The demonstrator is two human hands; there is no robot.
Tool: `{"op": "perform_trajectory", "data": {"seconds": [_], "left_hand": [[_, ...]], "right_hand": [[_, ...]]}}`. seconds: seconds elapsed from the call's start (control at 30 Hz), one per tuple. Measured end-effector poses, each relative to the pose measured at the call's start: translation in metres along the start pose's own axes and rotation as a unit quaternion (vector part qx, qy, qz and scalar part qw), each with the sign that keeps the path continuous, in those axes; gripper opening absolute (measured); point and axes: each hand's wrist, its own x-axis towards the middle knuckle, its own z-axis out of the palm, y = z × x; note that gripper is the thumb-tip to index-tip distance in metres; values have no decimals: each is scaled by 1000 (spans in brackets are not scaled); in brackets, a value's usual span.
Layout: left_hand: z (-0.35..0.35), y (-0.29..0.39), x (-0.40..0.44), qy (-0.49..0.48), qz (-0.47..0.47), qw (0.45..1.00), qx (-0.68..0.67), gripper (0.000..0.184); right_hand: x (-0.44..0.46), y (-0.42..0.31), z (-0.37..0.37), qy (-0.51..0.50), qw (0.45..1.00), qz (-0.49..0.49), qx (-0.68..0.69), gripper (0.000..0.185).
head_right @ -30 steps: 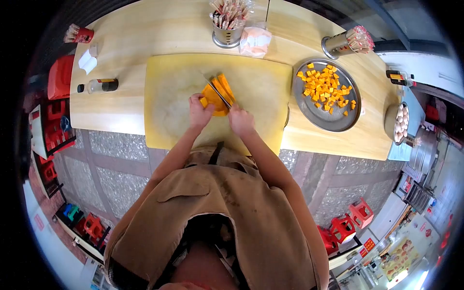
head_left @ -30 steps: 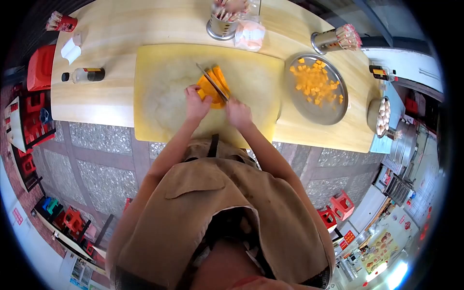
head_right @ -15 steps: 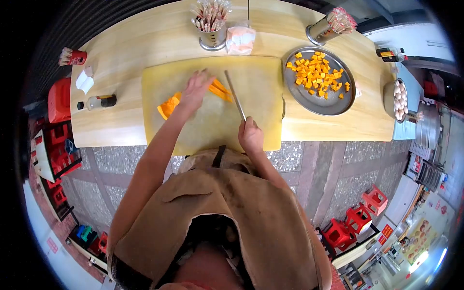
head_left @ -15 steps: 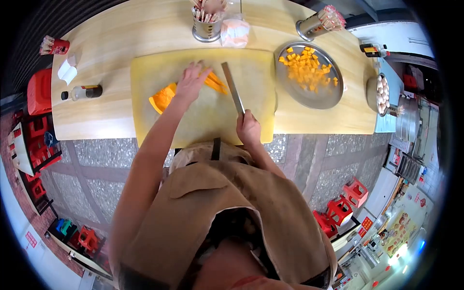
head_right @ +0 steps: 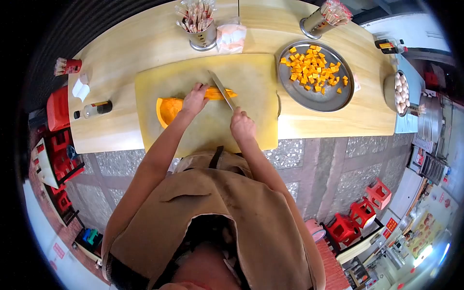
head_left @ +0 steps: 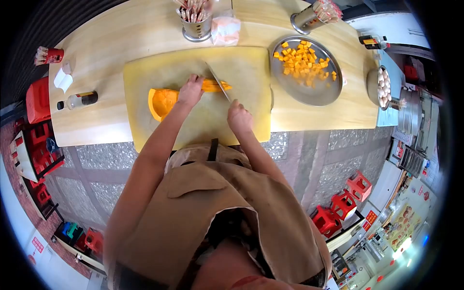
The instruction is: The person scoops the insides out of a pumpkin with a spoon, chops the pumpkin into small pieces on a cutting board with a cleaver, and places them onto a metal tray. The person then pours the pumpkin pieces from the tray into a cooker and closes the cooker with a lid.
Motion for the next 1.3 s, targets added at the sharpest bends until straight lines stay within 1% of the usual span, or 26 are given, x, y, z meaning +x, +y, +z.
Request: {"op": "perform_trajectory", "data": {"seconds": [0.07, 0.2, 0.27, 0.3, 0.37, 0.4, 0.47, 0.5, 0.57, 0.6, 0.67, 0.77, 0.8, 0.9, 0.97, 1.0, 1.07, 1.17, 1.3], "left_hand": [[3, -5, -1, 20, 14, 1000, -16, 47], [9, -9, -2, 29, 3, 999, -34, 47], [16, -9, -5, 46, 2, 997, -63, 48], [17, -8, -6, 46, 2, 997, -67, 48], [16, -6, -7, 52, -10, 996, -67, 49], [18, -7, -10, 54, -11, 996, -68, 49], [20, -11, -12, 111, 19, 992, -52, 50], [21, -9, -20, 107, 18, 993, -53, 50], [19, -7, -17, 93, -34, 994, -53, 48], [21, -8, -17, 92, -34, 994, -54, 48], [26, -9, -17, 120, -15, 990, -71, 48], [32, -11, -17, 108, -36, 990, -83, 51], [30, -12, -17, 111, -37, 990, -82, 51], [29, -12, -22, 126, -23, 988, -91, 48], [33, -15, -26, 147, -8, 978, -144, 43], [34, -15, -26, 147, -10, 978, -145, 43], [36, -15, -29, 185, -12, 973, -137, 36], [44, -22, -29, 211, 3, 967, -142, 34], [45, -24, -30, 191, -22, 967, -168, 31]], "right_hand": [[10, 4, 17, 21, 1000, -2, -8, 14], [11, 2, -18, 7, 999, -24, 32, 15], [-1, -6, -37, -32, 999, -2, 39, 17], [1, -6, -34, -33, 999, -2, 36, 17], [7, -6, -19, -78, 997, 10, 8, 16], [9, -5, -12, -79, 997, 8, 7, 16], [16, -3, 2, -65, 997, 13, 29, 17], [10, -3, 0, -68, 997, 15, 29, 17], [11, -8, -21, -24, 998, -13, 49, 18], [6, -14, -28, -25, 998, -12, 48, 18], [0, -23, -37, -53, 998, -6, 41, 18], [9, -19, 4, -41, 998, 2, 45, 18], [12, -22, -1, -40, 998, -2, 45, 18], [8, -29, -24, -55, 998, -10, 38, 17], [-4, -38, -40, -73, 997, -9, 37, 17], [-2, -36, -28, -75, 996, -9, 36, 17], [4, -30, 7, -61, 997, 3, 42, 21], [9, -26, 13, -55, 996, -33, 56, 21], [-2, -35, -11, -48, 995, -22, 86, 22]]}}
